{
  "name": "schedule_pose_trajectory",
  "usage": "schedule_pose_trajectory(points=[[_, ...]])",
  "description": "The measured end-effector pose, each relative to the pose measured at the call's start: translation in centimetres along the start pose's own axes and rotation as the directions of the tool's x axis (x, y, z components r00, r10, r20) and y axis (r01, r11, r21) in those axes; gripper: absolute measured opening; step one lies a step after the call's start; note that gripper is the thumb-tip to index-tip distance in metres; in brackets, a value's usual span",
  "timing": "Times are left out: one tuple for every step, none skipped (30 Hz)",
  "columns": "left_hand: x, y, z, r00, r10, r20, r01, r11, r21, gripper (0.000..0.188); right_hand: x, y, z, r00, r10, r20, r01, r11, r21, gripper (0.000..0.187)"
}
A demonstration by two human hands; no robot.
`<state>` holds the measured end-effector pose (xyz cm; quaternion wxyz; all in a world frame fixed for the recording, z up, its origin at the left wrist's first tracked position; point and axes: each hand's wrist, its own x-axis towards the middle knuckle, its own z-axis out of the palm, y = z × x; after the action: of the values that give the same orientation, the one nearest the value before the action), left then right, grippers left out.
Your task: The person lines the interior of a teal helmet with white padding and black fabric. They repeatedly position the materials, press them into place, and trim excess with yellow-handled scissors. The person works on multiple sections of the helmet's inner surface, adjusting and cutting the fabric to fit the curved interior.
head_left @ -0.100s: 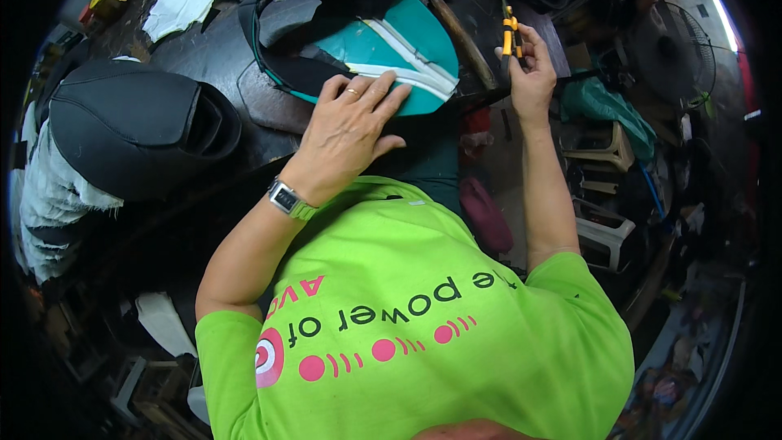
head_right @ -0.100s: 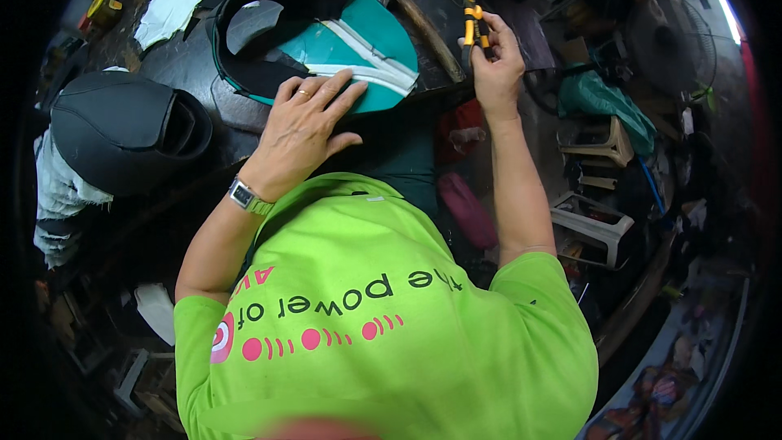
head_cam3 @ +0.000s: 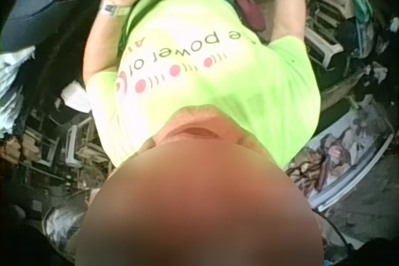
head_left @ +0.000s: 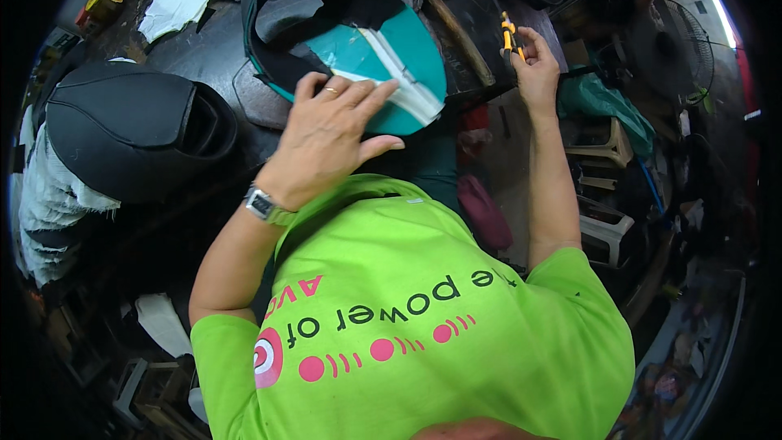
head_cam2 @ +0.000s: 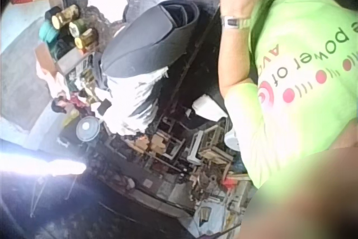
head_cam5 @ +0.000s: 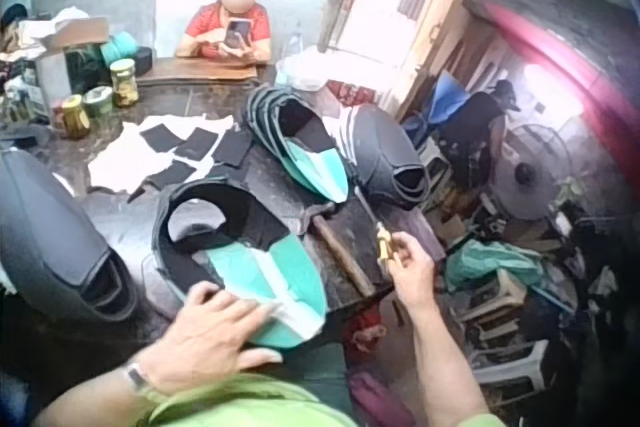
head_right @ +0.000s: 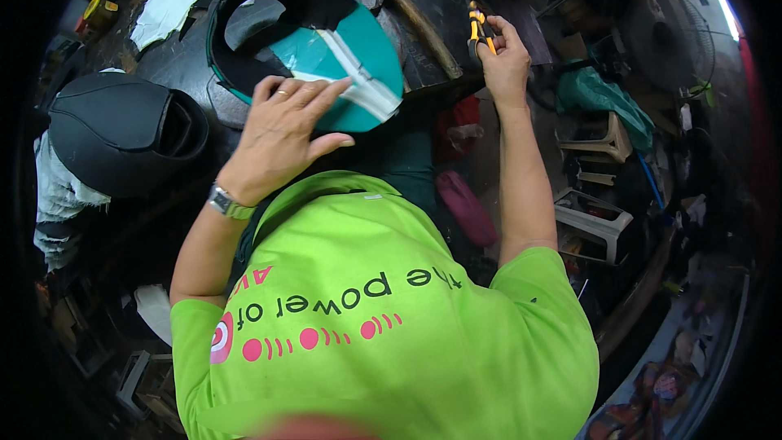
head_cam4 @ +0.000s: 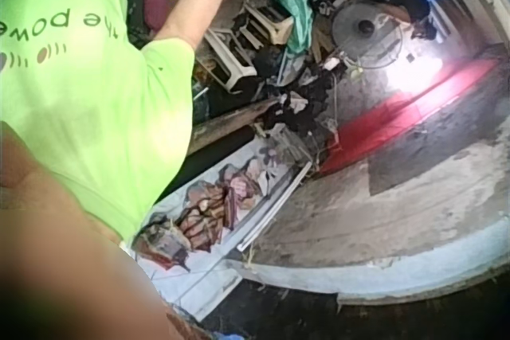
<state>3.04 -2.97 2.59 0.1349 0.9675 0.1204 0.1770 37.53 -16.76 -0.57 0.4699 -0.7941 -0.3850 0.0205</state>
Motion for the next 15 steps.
schedule_pose_trajectory(points=[[-0.4, -0.4, -0.8, 1.0, -0.006, -0.023, 0.006, 1.0, -0.004, 0.065, 0.4, 0.1, -0.6, 0.999, 0.032, 0.044, -0.026, 0.991, -0.131, 0.045], [-0.8, -1.0, -1.8, 0.999, -0.035, 0.013, 0.035, 0.999, -0.008, 0.06, 0.6, 0.0, -1.0, 0.992, 0.118, 0.048, -0.099, 0.949, -0.3, 0.044], [-1.1, -1.6, -2.8, 0.995, -0.075, 0.062, 0.075, 0.997, -0.005, 0.055, 0.7, -0.3, -1.1, 0.994, 0.09, 0.069, -0.07, 0.967, -0.246, 0.042], [-1.4, -2.0, -3.6, 0.987, -0.121, 0.11, 0.119, 0.993, 0.018, 0.052, 0.5, -0.9, -1.0, 0.992, 0.11, 0.055, -0.095, 0.969, -0.227, 0.041], [-1.5, -2.5, -4.3, 0.968, -0.181, 0.175, 0.172, 0.983, 0.066, 0.048, 0.2, -1.7, -0.6, 0.983, 0.178, 0.035, -0.165, 0.959, -0.23, 0.039], [-1.6, -2.5, -4.5, 0.938, -0.259, 0.231, 0.232, 0.963, 0.137, 0.038, -0.4, -2.6, -0.1, 0.97, 0.24, 0.031, -0.241, 0.97, 0.033, 0.039], [-1.5, -2.4, -4.4, 0.96, -0.24, 0.144, 0.233, 0.97, 0.063, 0.035, -1.1, -3.6, 0.8, 0.983, 0.175, 0.055, -0.182, 0.969, 0.167, 0.039], [-1.4, -2.1, -3.9, 0.977, -0.212, 0.036, 0.212, 0.977, -0.002, 0.032, -1.9, -4.6, 1.7, 0.99, 0.12, 0.073, -0.137, 0.947, 0.291, 0.039], [-1.2, -1.7, -3.1, 0.98, -0.18, -0.085, 0.175, 0.982, -0.067, 0.031, -2.6, -5.5, 2.7, 0.997, 0.021, 0.069, -0.049, 0.9, 0.432, 0.04], [-1.2, -1.0, -2.3, 0.983, -0.144, -0.114, 0.131, 0.985, -0.112, 0.032, -3.3, -6.2, 3.9, 0.991, 0.001, 0.132, -0.058, 0.899, 0.433, 0.041], [-1.1, -0.1, -1.1, 0.984, -0.167, -0.063, 0.156, 0.976, -0.151, 0.038, -3.9, -6.6, 4.9, 0.979, -0.074, 0.191, -0.023, 0.887, 0.462, 0.042], [-1.1, 0.5, -0.1, 0.984, -0.151, -0.093, 0.14, 0.983, -0.116, 0.039, -4.3, -6.9, 5.6, 0.969, -0.124, 0.213, 0.046, 0.94, 0.337, 0.044], [-1.2, 0.9, 0.7, 0.983, -0.135, -0.125, 0.125, 0.989, -0.081, 0.04, -4.3, -6.9, 6.4, 0.955, -0.222, 0.195, 0.186, 0.964, 0.19, 0.045], [-1.5, 1.2, 1.3, 0.982, -0.144, -0.119, 0.136, 0.988, -0.072, 0.044, -4.0, -6.8, 6.6, 0.951, -0.278, 0.134, 0.266, 0.959, 0.102, 0.044], [-1.7, 1.1, 1.6, 0.982, -0.118, -0.147, 0.106, 0.99, -0.092, 0.044, -3.6, -6.5, 6.9, 0.928, -0.358, 0.101, 0.357, 0.934, 0.027, 0.043]])
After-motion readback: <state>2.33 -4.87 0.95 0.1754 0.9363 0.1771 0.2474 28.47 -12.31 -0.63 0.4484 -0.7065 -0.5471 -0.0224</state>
